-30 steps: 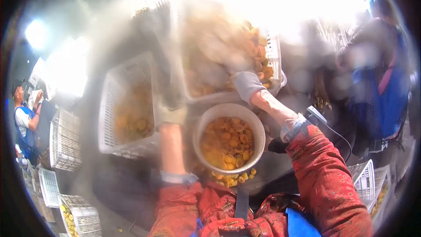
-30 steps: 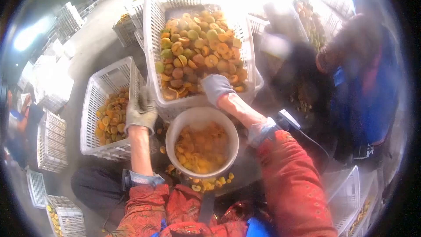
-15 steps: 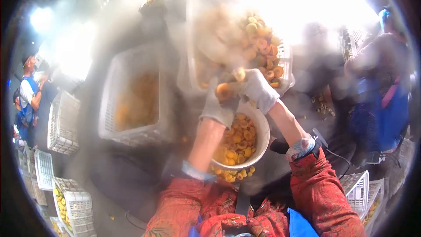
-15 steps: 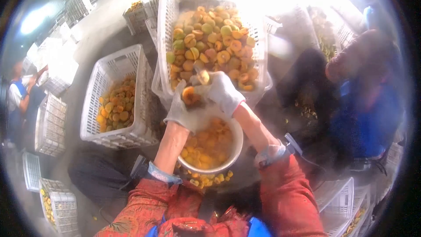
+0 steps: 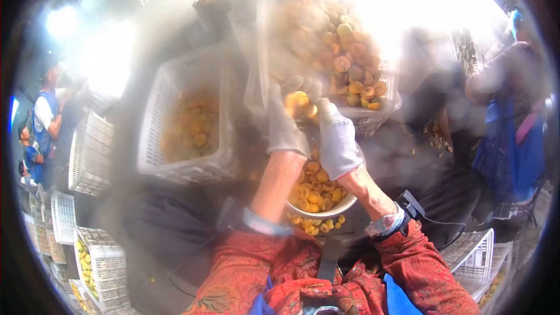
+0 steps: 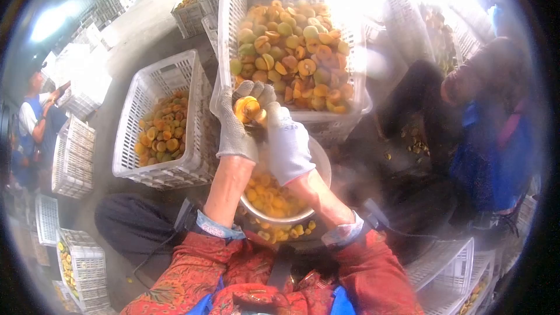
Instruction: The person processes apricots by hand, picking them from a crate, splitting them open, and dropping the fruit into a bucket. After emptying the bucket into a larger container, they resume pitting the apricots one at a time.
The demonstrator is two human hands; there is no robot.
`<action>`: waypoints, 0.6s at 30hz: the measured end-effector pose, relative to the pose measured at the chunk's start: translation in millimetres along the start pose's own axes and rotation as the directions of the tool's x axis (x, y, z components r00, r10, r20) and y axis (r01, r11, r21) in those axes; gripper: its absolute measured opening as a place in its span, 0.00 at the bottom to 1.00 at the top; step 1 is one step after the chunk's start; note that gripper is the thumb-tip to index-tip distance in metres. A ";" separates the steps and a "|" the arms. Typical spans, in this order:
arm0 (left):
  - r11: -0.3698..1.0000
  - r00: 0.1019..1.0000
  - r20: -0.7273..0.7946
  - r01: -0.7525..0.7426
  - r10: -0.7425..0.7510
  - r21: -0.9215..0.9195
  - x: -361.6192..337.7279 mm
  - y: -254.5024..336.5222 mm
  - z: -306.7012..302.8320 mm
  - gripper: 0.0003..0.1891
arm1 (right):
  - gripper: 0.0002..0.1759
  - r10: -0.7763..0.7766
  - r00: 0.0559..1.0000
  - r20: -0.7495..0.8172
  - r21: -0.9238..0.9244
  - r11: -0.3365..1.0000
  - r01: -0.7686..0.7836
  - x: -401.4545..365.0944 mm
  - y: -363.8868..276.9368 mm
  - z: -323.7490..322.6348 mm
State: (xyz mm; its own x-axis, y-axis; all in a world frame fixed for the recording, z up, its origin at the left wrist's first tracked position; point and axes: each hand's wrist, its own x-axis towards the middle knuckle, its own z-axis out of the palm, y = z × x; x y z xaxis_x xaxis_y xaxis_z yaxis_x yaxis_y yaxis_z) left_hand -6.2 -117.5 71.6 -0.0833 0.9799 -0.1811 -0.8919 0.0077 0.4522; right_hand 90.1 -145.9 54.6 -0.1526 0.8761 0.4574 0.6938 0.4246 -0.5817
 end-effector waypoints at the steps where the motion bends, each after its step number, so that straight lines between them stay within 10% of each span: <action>1: 0.999 0.999 -0.041 -0.024 0.026 0.046 -0.5 -0.7 1.0 0.19 | 0.25 0.001 1.000 0.000 -0.003 1.000 -0.001 -0.1 0.4 1.4; 18: 0.916 0.998 -0.010 -0.050 0.059 0.397 1.1 -10.7 -11.2 0.25 | 0.17 -0.037 0.966 0.258 0.134 0.991 0.002 2.6 32.4 1.7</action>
State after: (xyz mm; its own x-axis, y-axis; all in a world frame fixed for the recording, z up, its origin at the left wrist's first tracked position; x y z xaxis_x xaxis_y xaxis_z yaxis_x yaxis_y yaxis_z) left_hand -1.7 -118.8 56.8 -0.1402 0.9767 -0.1625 -0.6367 0.0367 0.7702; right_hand 111.0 -129.5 35.8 -0.3542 0.8892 0.2895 0.5933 0.4530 -0.6654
